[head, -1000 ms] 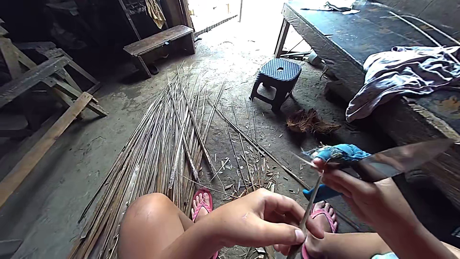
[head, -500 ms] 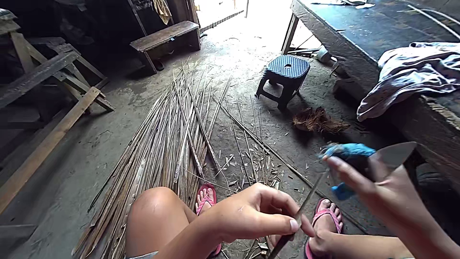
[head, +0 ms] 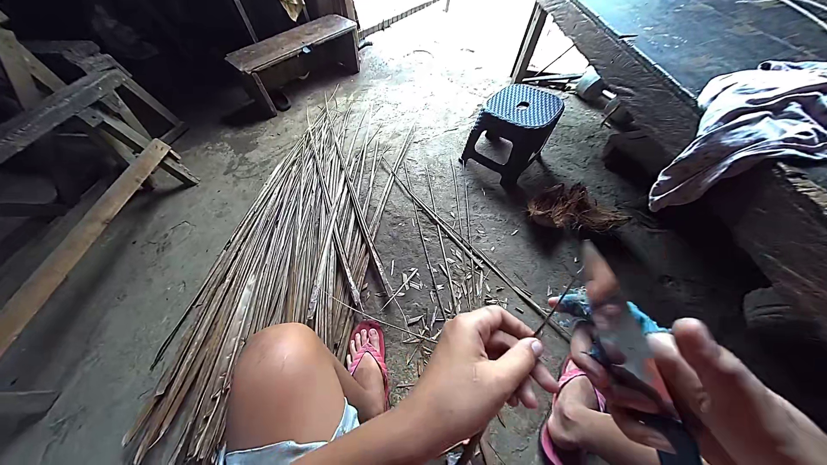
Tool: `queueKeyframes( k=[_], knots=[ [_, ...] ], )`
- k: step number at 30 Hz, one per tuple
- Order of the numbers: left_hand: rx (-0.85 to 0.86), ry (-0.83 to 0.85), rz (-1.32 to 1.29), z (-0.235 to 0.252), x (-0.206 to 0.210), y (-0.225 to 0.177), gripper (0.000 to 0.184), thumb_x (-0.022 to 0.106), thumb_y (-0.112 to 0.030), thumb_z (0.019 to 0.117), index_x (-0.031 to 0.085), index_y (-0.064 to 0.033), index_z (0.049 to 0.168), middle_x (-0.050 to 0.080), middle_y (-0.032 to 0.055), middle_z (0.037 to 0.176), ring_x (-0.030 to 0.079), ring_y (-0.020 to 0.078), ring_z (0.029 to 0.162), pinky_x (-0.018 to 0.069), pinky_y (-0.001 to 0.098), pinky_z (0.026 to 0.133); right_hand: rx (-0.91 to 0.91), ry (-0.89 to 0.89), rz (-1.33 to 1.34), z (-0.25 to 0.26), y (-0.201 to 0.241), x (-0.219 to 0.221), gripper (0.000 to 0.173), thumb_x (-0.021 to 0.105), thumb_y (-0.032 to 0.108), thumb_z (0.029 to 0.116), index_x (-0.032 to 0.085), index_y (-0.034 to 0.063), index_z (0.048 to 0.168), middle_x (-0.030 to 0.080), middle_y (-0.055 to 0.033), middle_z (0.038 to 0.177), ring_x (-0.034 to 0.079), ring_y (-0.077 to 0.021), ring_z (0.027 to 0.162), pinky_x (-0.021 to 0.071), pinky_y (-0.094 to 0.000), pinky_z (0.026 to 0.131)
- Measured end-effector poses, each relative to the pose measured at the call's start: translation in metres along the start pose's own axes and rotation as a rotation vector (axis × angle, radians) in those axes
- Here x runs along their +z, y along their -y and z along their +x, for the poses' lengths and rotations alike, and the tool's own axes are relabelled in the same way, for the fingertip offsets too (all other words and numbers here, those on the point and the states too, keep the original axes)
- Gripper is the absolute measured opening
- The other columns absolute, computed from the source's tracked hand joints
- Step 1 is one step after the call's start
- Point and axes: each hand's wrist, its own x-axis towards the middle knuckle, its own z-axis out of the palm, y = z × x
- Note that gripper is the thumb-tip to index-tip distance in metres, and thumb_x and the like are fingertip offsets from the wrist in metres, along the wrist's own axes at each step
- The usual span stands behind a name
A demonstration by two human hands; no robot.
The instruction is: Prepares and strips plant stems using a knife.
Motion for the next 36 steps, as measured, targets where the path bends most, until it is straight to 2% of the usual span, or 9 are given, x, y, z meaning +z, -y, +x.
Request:
queueKeyframes(
  k=[3, 5, 7, 10, 14, 20, 24, 30, 36],
  knots=[
    [0.064, -0.105, 0.012, 0.003, 0.002, 0.004, 0.006, 0.057, 0.001, 0.0985, 0.061, -0.0032, 0.099, 0.068, -0.0057, 0.079, 0.061, -0.0042, 0.063, 0.0496, 0.0122, 0.057, -0.004, -0.001, -0.120, 0.000, -0.005, 0.005, 0.045, 0.046, 0.066, 0.0984, 0.060, 0.0240, 0.103, 0.053, 0.0192, 0.079, 0.040, 0.0090, 0.057, 0.0328, -0.0107, 0.049],
    [0.141, -0.174, 0.087, 0.004, 0.003, 0.007, 0.006, 0.060, 0.001, 0.0944, 0.065, -0.0011, 0.096, 0.068, -0.0046, 0.080, 0.061, -0.0047, 0.065, 0.0502, 0.0121, 0.059, -0.056, -0.045, -0.301, 0.001, -0.010, 0.010, 0.027, 0.042, 0.041, 0.1050, 0.058, 0.0207, 0.098, 0.048, 0.0195, 0.075, 0.038, 0.0099, 0.057, 0.0320, -0.0109, 0.051],
    [0.252, -0.232, 0.188, 0.005, 0.005, 0.012, 0.007, 0.062, 0.001, 0.0915, 0.068, 0.0015, 0.095, 0.069, -0.0024, 0.080, 0.062, -0.0054, 0.066, 0.0513, 0.0115, 0.061, -0.134, -0.072, -0.466, 0.000, -0.015, 0.015, 0.023, 0.044, 0.026, 0.1068, 0.058, 0.0088, 0.101, 0.050, 0.0130, 0.078, 0.045, 0.0080, 0.065, 0.0399, -0.0139, 0.060],
    [0.450, -0.289, 0.298, 0.007, 0.006, 0.020, 0.006, 0.065, 0.001, 0.0889, 0.070, 0.0044, 0.090, 0.070, 0.0011, 0.076, 0.063, -0.0055, 0.065, 0.0526, 0.0109, 0.062, -0.226, -0.090, -0.588, -0.001, -0.019, 0.025, 0.029, 0.045, 0.021, 0.1085, 0.060, -0.0036, 0.103, 0.057, 0.0004, 0.081, 0.051, 0.0035, 0.070, 0.0448, -0.0161, 0.066],
    [0.585, -0.323, 0.377, 0.008, 0.007, 0.024, 0.007, 0.068, 0.002, 0.0861, 0.071, 0.0067, 0.090, 0.071, 0.0050, 0.077, 0.065, -0.0036, 0.069, 0.0546, 0.0116, 0.067, -0.310, -0.157, -0.662, 0.000, -0.021, 0.031, 0.028, 0.054, 0.017, 0.1055, 0.061, -0.0096, 0.103, 0.063, -0.0077, 0.082, 0.058, 0.0006, 0.075, 0.0491, -0.0167, 0.072],
    [0.669, -0.389, 0.452, 0.008, 0.005, 0.027, 0.005, 0.070, 0.003, 0.0810, 0.071, 0.0065, 0.085, 0.071, 0.0066, 0.076, 0.066, -0.0022, 0.069, 0.0537, 0.0117, 0.066, -0.350, -0.276, -0.588, 0.004, -0.022, 0.033, 0.024, 0.068, 0.014, 0.0959, 0.063, -0.0064, 0.108, 0.070, 0.0023, 0.092, 0.062, 0.0091, 0.082, 0.0536, -0.0128, 0.078],
    [0.678, -0.426, 0.468, 0.008, 0.005, 0.029, 0.005, 0.070, 0.003, 0.0785, 0.071, 0.0069, 0.082, 0.072, 0.0075, 0.076, 0.067, -0.0018, 0.071, 0.0545, 0.0119, 0.068, -0.353, -0.332, -0.559, 0.005, -0.024, 0.036, 0.022, 0.073, 0.015, 0.0919, 0.065, -0.0016, 0.105, 0.071, 0.0072, 0.090, 0.063, 0.0096, 0.078, 0.0551, -0.0125, 0.072],
    [0.646, -0.447, 0.461, 0.009, 0.003, 0.029, 0.003, 0.067, 0.002, 0.0795, 0.068, 0.0053, 0.079, 0.069, 0.0040, 0.071, 0.064, -0.0035, 0.065, 0.0530, 0.0112, 0.062, -0.342, -0.366, -0.589, 0.006, -0.024, 0.036, 0.035, 0.074, 0.014, 0.0900, 0.063, -0.0075, 0.116, 0.071, 0.0052, 0.094, 0.062, 0.0109, 0.079, 0.0544, -0.0105, 0.074],
    [0.641, -0.445, 0.445, 0.010, 0.004, 0.031, 0.003, 0.066, 0.004, 0.0800, 0.068, 0.0061, 0.081, 0.069, 0.0045, 0.072, 0.065, -0.0028, 0.065, 0.0545, 0.0119, 0.063, -0.339, -0.417, -0.671, 0.003, -0.024, 0.035, 0.035, 0.075, 0.017, 0.0886, 0.066, -0.0069, 0.112, 0.072, 0.0032, 0.095, 0.063, 0.0122, 0.085, 0.0534, -0.0092, 0.079]
  ],
)
